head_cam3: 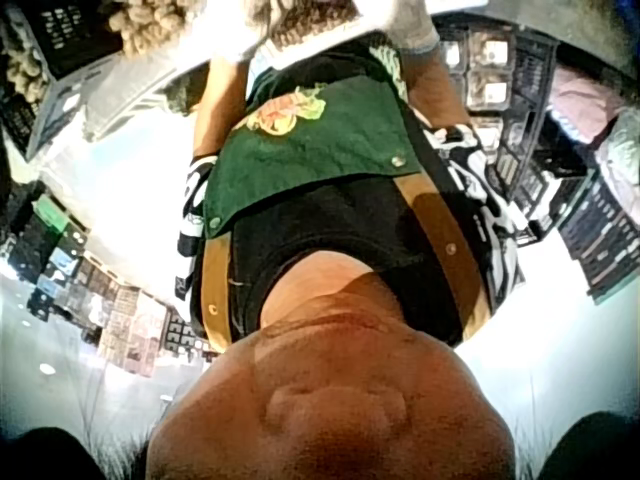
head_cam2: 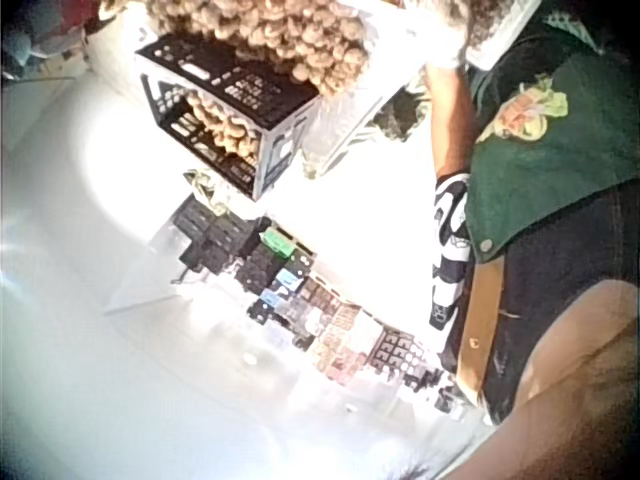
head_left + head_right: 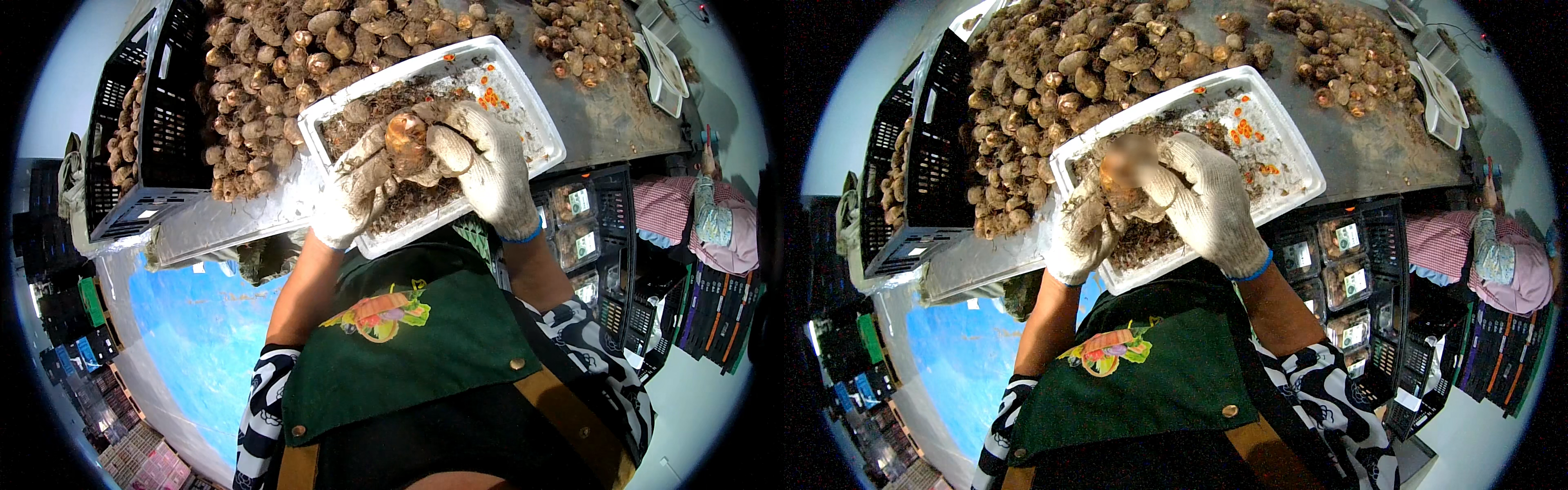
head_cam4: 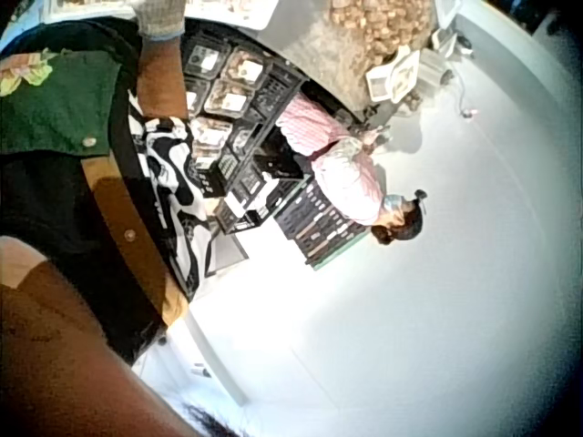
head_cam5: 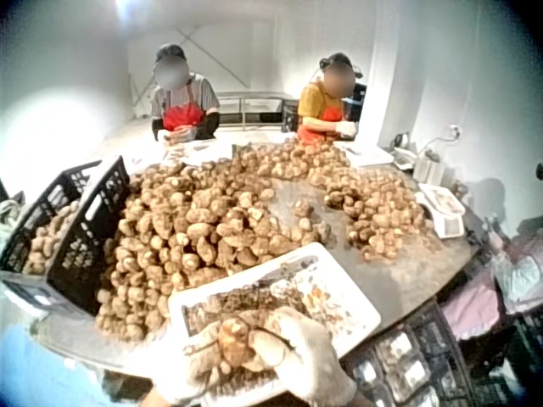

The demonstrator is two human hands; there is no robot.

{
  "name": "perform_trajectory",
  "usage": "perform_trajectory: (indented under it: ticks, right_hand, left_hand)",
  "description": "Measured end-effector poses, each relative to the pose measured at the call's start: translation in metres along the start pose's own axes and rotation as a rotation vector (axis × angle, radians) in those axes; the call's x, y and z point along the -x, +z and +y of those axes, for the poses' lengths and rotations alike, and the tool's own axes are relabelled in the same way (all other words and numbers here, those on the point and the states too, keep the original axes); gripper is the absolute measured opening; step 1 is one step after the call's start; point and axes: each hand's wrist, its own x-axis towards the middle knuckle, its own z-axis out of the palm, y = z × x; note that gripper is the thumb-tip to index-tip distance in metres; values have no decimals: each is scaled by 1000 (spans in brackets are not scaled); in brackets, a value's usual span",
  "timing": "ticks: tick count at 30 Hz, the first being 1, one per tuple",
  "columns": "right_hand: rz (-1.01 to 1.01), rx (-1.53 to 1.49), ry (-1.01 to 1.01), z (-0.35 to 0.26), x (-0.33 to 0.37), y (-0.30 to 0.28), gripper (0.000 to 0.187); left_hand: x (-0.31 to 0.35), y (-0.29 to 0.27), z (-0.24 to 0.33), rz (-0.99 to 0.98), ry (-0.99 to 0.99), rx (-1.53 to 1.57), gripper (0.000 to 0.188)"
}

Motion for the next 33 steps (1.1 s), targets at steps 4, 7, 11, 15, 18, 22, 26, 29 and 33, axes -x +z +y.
perform_trajectory:
  ticks: [4, 7, 11, 15, 18, 22, 26, 29, 33]
  right_hand:
    - [56, -36, 25, -2, 2, 3, 24]
    - [39, -136, 78, -10, 2, 2, 24]
    - [68, -3, -20, 4, 1, 0, 24]
    - [63, 50, -140, 9, -1, -1, 25]
    - [-39, 207, -169, 8, -4, -13, 22]
    - [-84, 360, -137, 7, -5, -13, 20]
    - [-88, 336, -67, 23, -4, -5, 20]
    - [-15, 132, 174, 36, -15, 5, 28]
    - [67, -368, 410, 55, -10, -1, 33]
  left_hand:
    - [3, -4, 3, 25, 14, -373, 51]
    - [2, -9, 6, -68, 159, -787, 50]
    - [-4, 17, 22, -107, 255, -803, 50]
    - [-5, 34, 33, -1, 141, -705, 50]
    - [-1, 38, 37, 94, 30, -712, 48]
    - [-1, 41, 41, 35, 115, -1056, 47]
    - [-3, 31, 35, 5, 137, -1160, 49]
    - [3, 36, 31, 103, 7, -746, 51]
    - [3, 29, 28, 25, 109, -760, 52]
